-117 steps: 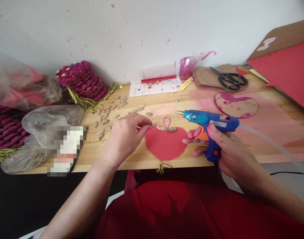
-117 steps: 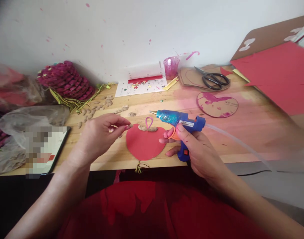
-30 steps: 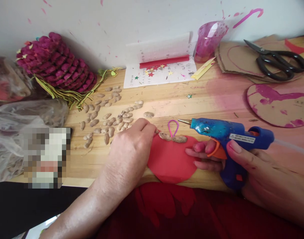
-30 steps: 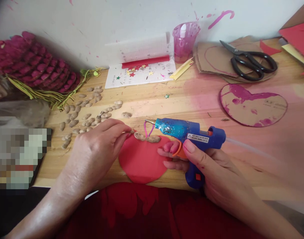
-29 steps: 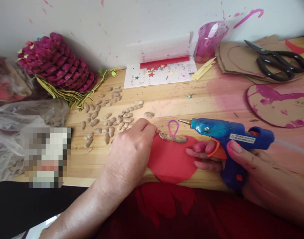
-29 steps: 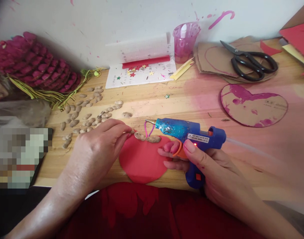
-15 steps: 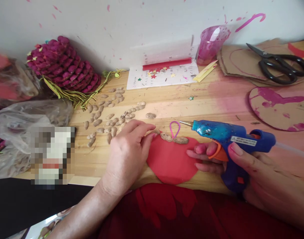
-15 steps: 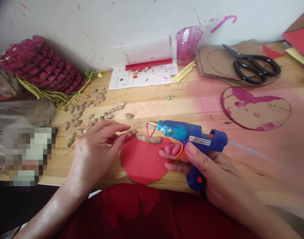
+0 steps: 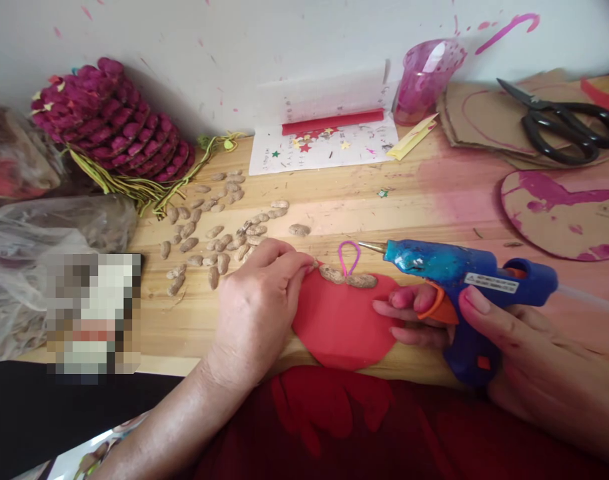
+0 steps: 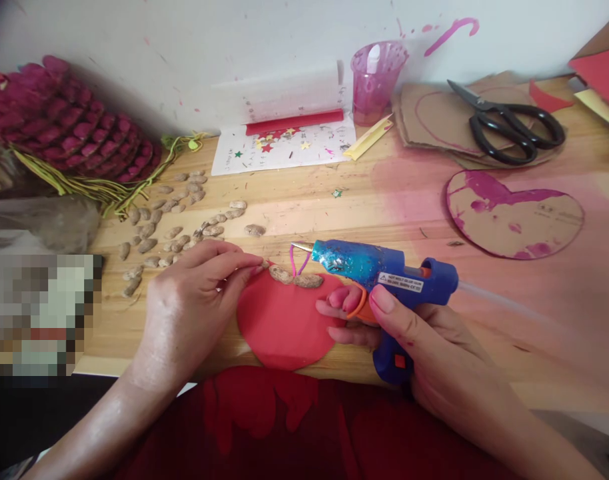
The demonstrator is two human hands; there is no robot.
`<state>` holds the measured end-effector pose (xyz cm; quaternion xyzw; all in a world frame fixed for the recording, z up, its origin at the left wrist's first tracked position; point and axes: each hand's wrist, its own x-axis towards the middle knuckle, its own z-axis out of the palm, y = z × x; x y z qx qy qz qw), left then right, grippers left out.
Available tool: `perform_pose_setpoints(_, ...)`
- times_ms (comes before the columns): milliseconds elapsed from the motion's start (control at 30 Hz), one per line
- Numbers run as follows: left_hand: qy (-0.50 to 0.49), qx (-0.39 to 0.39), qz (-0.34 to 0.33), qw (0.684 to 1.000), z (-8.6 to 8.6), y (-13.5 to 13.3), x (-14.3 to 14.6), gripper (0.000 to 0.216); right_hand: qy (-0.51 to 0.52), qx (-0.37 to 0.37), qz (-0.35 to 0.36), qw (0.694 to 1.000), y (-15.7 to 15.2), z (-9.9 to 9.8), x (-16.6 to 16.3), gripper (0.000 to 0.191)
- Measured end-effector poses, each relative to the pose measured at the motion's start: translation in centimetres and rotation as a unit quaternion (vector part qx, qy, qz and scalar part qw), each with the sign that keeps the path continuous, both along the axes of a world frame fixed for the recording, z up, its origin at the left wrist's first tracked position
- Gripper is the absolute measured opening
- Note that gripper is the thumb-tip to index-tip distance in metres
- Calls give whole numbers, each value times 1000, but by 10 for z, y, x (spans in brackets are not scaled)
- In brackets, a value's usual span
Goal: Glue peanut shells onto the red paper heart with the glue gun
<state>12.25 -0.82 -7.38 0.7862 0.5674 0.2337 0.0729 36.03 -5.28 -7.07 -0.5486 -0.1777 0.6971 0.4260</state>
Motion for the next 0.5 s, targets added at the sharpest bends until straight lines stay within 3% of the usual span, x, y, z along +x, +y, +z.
perform_pose_setpoints(167,17,-16,0,1000,0,0,0,17,31,-54,-19,998,2,5,0,34)
perform_pose_setpoints(500,53,-26,5,998,0,3,2,20,27,-58,-30,998,2,6,-1,37)
